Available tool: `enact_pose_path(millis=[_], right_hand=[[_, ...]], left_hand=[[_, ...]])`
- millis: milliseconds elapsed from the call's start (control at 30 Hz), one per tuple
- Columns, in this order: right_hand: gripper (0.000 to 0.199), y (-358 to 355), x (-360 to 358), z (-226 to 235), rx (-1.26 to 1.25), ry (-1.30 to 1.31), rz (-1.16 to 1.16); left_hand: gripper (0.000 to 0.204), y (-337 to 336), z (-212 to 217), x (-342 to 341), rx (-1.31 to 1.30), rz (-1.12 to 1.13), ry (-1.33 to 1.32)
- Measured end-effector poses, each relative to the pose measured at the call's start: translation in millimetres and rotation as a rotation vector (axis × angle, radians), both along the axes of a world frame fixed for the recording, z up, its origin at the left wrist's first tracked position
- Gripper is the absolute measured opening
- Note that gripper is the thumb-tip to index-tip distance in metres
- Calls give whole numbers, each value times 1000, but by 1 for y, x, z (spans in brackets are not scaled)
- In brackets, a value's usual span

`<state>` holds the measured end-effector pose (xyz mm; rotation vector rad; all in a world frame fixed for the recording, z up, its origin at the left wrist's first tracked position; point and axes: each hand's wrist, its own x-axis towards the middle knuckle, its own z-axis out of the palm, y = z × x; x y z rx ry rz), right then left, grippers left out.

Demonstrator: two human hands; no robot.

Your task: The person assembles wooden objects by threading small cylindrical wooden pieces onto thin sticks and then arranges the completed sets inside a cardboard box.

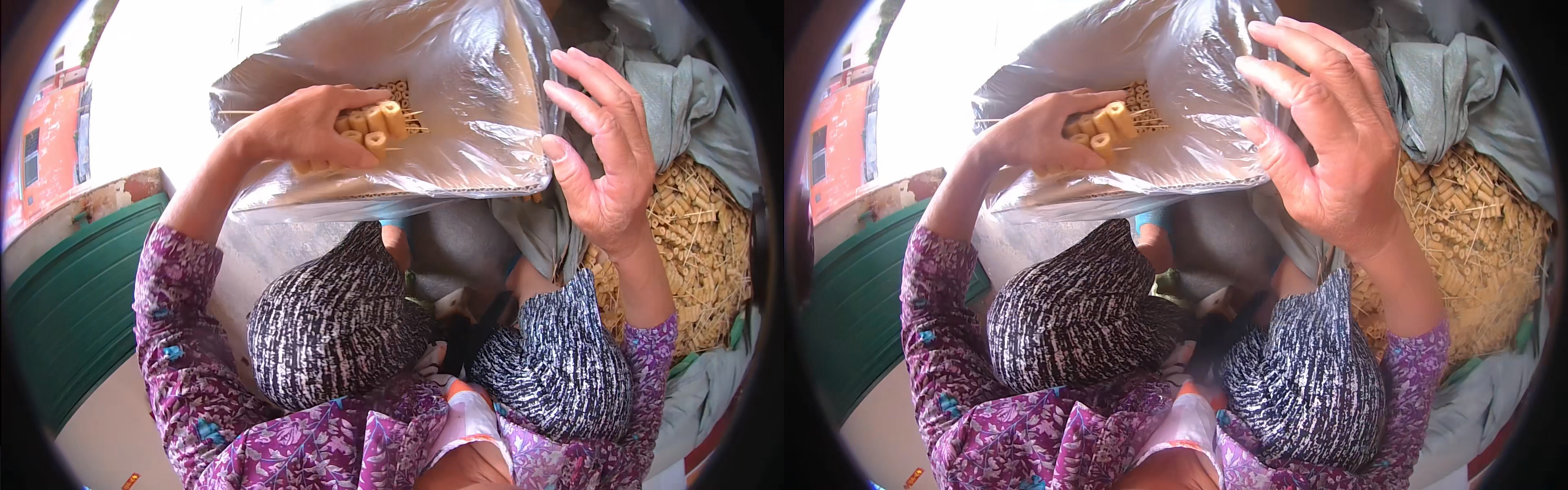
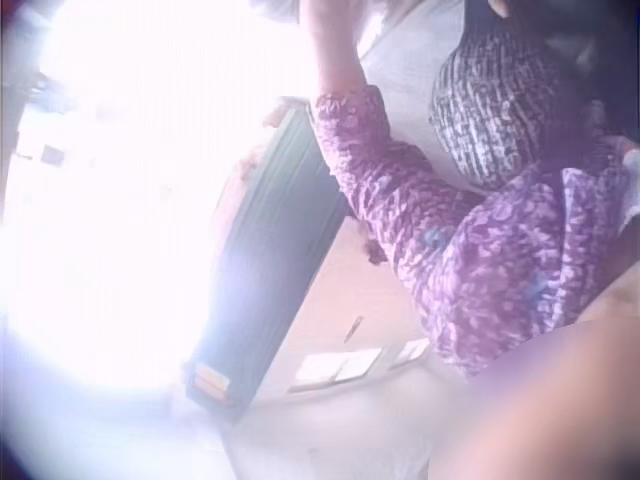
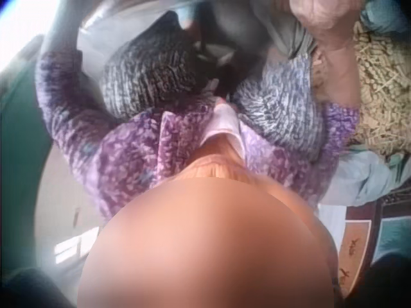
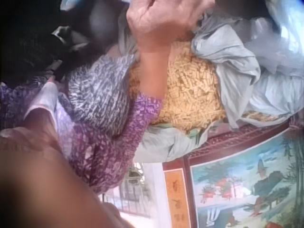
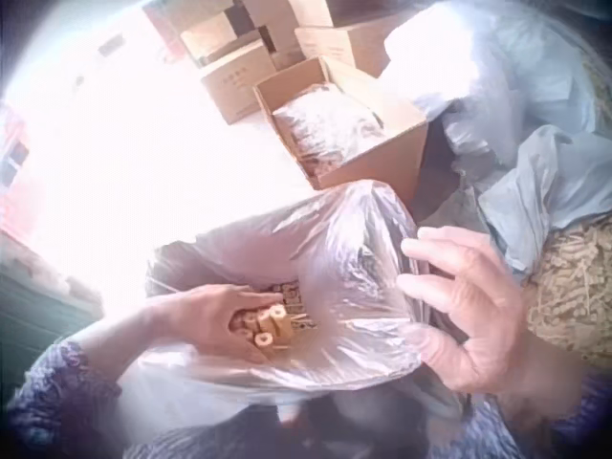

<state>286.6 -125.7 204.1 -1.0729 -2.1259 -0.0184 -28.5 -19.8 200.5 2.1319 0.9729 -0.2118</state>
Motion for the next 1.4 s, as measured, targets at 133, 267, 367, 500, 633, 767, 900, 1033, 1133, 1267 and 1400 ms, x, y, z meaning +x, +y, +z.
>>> enact_pose_path(millis=[133, 267, 367, 500, 633, 767, 900, 1033, 1133, 1267, 1400], right_hand=[[28, 16, -67, 23, 48, -380, 279], [18, 54, -118, -5, -127, -864, 419], [13, 67, -125, -13, -216, -1199, 362], [13, 64, -104, -24, -240, -1314, 121], [6, 44, -74, -1, -159, -1046, 50], [17, 27, -74, 13, -107, -849, -4], [25, 22, -70, 4, -54, -632, -35], [28, 21, -58, -9, -111, -574, -22], [32, 23, -61, -4, -87, -572, -6], [34, 24, -63, -5, -132, -555, 13], [34, 15, -62, -9, -221, -520, 33]], left_hand=[[65, 11, -47, 3, -291, 115, 277], [64, 40, -103, -3, -465, 48, 225], [61, 49, -109, 13, -448, 36, 303], [68, 51, -106, 4, -356, 100, 276], [79, 44, -113, 10, -345, 132, 244], [81, 39, -132, 16, 74, -14, 199], [65, 50, -111, 28, -224, 45, 93], [50, 54, -74, 35, -403, 120, 122], [49, 45, -107, 18, 215, 61, -24], [51, 21, -138, 31, 840, -56, 15], [46, 18, -162, 35, 1045, -116, -33]])
